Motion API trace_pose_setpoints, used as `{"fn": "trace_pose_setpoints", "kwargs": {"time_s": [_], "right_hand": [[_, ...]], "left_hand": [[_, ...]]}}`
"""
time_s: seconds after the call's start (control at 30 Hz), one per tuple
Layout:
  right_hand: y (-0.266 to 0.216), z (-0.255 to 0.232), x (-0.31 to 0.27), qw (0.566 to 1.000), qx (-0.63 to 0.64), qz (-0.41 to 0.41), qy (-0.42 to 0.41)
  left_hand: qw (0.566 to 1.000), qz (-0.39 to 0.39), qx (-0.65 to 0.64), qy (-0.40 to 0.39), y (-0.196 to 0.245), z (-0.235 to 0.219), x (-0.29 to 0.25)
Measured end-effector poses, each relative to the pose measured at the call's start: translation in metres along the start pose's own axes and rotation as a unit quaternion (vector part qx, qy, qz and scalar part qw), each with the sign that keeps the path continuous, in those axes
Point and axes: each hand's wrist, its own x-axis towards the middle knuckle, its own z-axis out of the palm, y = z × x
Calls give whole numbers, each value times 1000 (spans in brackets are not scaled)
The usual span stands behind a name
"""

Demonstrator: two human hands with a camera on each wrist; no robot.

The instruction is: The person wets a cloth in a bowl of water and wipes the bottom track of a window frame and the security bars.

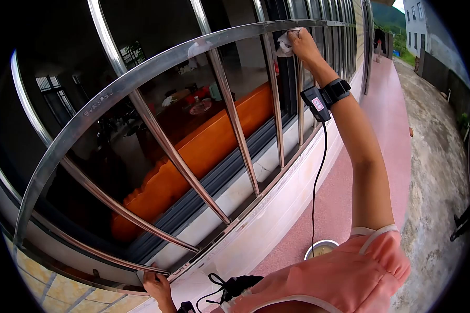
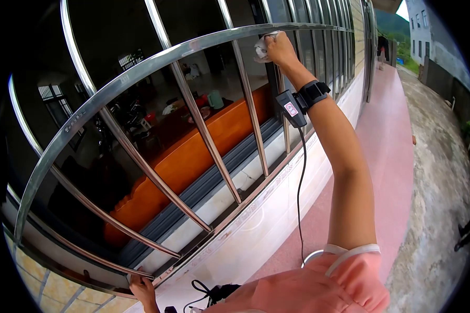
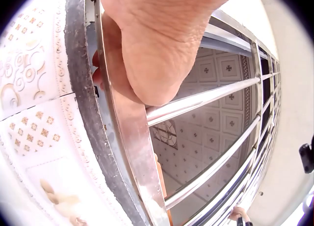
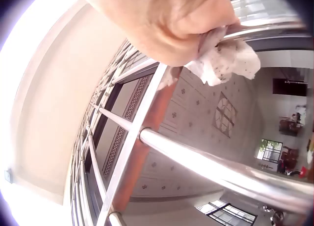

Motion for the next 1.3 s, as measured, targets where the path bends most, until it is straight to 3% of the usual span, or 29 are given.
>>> {"fn": "trace_pose_setpoints", "kwargs": {"time_s": [0.13, 0.2, 0.27, 0.47, 0.63, 0.73, 0.77, 0.9, 0.97, 1.0, 1.03, 1.13, 1.23, 1.3], "right_hand": [[15, -4, -10, 984, -101, -145, -12], [20, -5, -19, 984, -109, -141, -23], [27, -6, -36, 982, -109, -149, -31], [97, -3, -123, 989, -81, -92, -82], [173, 0, -257, 988, -95, 20, -120], [168, 4, -261, 983, -150, 41, -96], [167, 2, -272, 976, -190, 24, -100], [183, -27, -285, 940, -310, -48, -135], [198, -37, -288, 911, -373, -112, -135], [191, -47, -276, 849, -467, -103, -223], [190, -51, -266, 836, -488, -151, -202], [203, -56, -235, 806, -532, -124, -229], [193, -47, -240, 801, -530, -103, -259], [192, -42, -259, 839, -460, -143, -253]], "left_hand": [[1000, -12, 7, -14, -2, 3, -1], [999, -40, 9, -27, -3, 3, -2], [1000, -8, 11, -8, -2, 4, -1], [998, -49, 5, -35, -5, 1, -1], [998, -50, 10, -34, -6, 2, 0], [997, -58, 19, -39, -7, 2, -1], [999, -30, 18, -31, -11, 3, -1], [998, -49, 12, -33, -13, 5, -2], [998, -47, 20, -35, -15, 5, -3], [998, -43, 25, -35, -15, 5, -3], [998, -38, 31, -38, -16, 4, -3], [998, -46, 20, -28, -15, 5, -3], [999, -41, 13, -25, -14, 6, -3], [999, -35, 25, -25, -9, 2, 0]]}}
